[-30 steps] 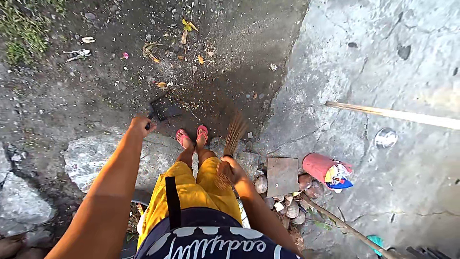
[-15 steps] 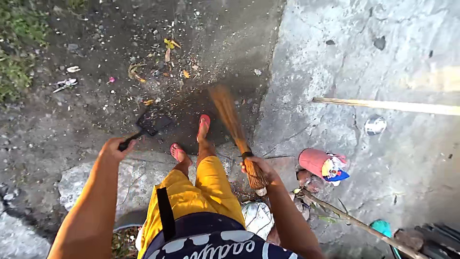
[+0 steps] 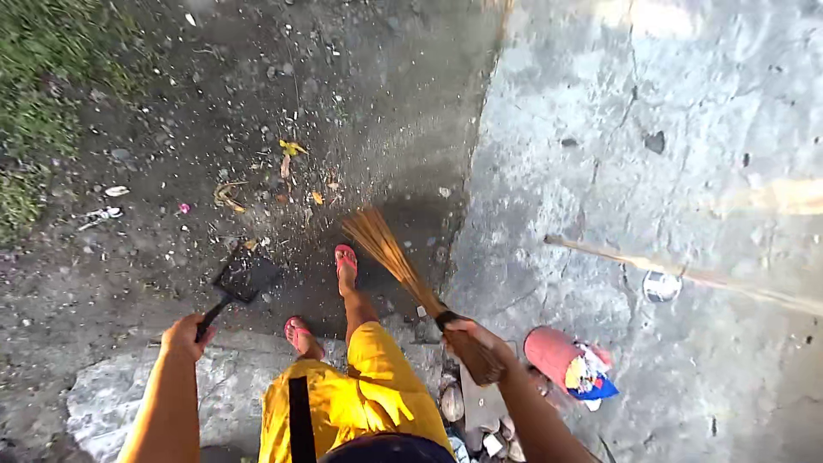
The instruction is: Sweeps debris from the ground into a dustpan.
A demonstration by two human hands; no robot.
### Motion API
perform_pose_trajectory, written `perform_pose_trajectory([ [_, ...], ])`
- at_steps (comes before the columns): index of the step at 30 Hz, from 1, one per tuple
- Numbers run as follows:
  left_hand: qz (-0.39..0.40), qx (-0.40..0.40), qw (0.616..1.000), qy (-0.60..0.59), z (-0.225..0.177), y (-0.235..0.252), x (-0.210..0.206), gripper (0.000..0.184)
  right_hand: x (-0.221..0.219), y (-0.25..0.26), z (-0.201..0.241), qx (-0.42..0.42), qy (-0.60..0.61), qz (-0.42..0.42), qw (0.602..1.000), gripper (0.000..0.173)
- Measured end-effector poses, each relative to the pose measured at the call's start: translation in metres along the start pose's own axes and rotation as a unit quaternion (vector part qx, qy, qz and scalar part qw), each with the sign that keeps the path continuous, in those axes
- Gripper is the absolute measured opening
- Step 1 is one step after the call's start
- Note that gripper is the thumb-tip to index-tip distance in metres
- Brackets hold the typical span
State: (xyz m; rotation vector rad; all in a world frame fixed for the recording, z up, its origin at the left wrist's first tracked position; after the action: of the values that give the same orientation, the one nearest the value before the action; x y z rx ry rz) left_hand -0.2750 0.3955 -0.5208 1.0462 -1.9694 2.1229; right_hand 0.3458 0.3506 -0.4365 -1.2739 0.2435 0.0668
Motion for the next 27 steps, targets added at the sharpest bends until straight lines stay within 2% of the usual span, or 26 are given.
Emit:
perform_pose_trajectory([
  [3,-0.02,0.006,1.0,-0.004,-0.01,-0.002,-0.013,0.038,0.036,0.009,0.075,0.039,-0.069,-0.041,0.996,0.039],
  [6,-0.029,0.003,1.0,-0.002,-0.019,-0.013,-0.022,0.036,0.02,0.066,0.15,0.046,-0.076,-0.133,0.987,0.028],
  [8,-0.034,0.013,0.999,-0.009,-0.022,-0.017,-0.025,0.036,0.002,0.125,0.167,0.03,-0.057,-0.129,0.99,0.024],
  [10,-0.042,0.023,0.999,-0.021,-0.023,-0.017,-0.026,0.038,-0.028,0.166,0.157,-0.004,-0.131,-0.057,0.99,0.023],
  [13,-0.046,0.033,0.998,-0.035,-0.024,-0.014,-0.028,0.041,-0.067,0.163,0.132,-0.071,-0.269,0.043,0.96,0.033],
  [15,-0.049,0.042,0.997,-0.042,-0.025,-0.012,-0.028,0.04,-0.069,0.133,0.134,-0.099,-0.257,0.081,0.958,0.04],
  [17,-0.049,0.045,0.996,-0.053,-0.027,-0.01,-0.027,0.039,-0.054,0.101,0.158,-0.1,-0.21,0.067,0.97,0.044],
  [21,-0.042,0.049,0.996,-0.057,-0.029,-0.008,-0.029,0.037,-0.028,0.064,0.243,0.001,-0.218,-0.009,0.976,0.051],
  [23,-0.047,0.047,0.996,-0.055,-0.029,-0.009,-0.03,0.034,-0.025,0.085,0.292,0.04,-0.236,-0.03,0.97,0.044],
  [25,-0.055,0.047,0.996,-0.057,-0.029,-0.01,-0.032,0.034,-0.027,0.133,0.336,0.059,-0.264,-0.05,0.961,0.031],
  [27,-0.061,0.052,0.994,-0.07,-0.025,-0.009,-0.03,0.036,-0.036,0.195,0.362,0.074,-0.278,-0.07,0.955,0.034],
])
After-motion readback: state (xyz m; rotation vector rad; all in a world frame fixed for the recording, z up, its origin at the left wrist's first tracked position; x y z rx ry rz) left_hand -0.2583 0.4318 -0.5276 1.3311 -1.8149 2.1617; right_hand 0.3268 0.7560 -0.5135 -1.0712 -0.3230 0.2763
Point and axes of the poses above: each hand's wrist, its own y-axis towards the middle knuckle, its own x-axis out of the back of the hand, z = x × y, the point moved 4 cm from there along y, towards the middle knuckle, and after that the axes turned 13 degrees about x, right-handed, at the moved point
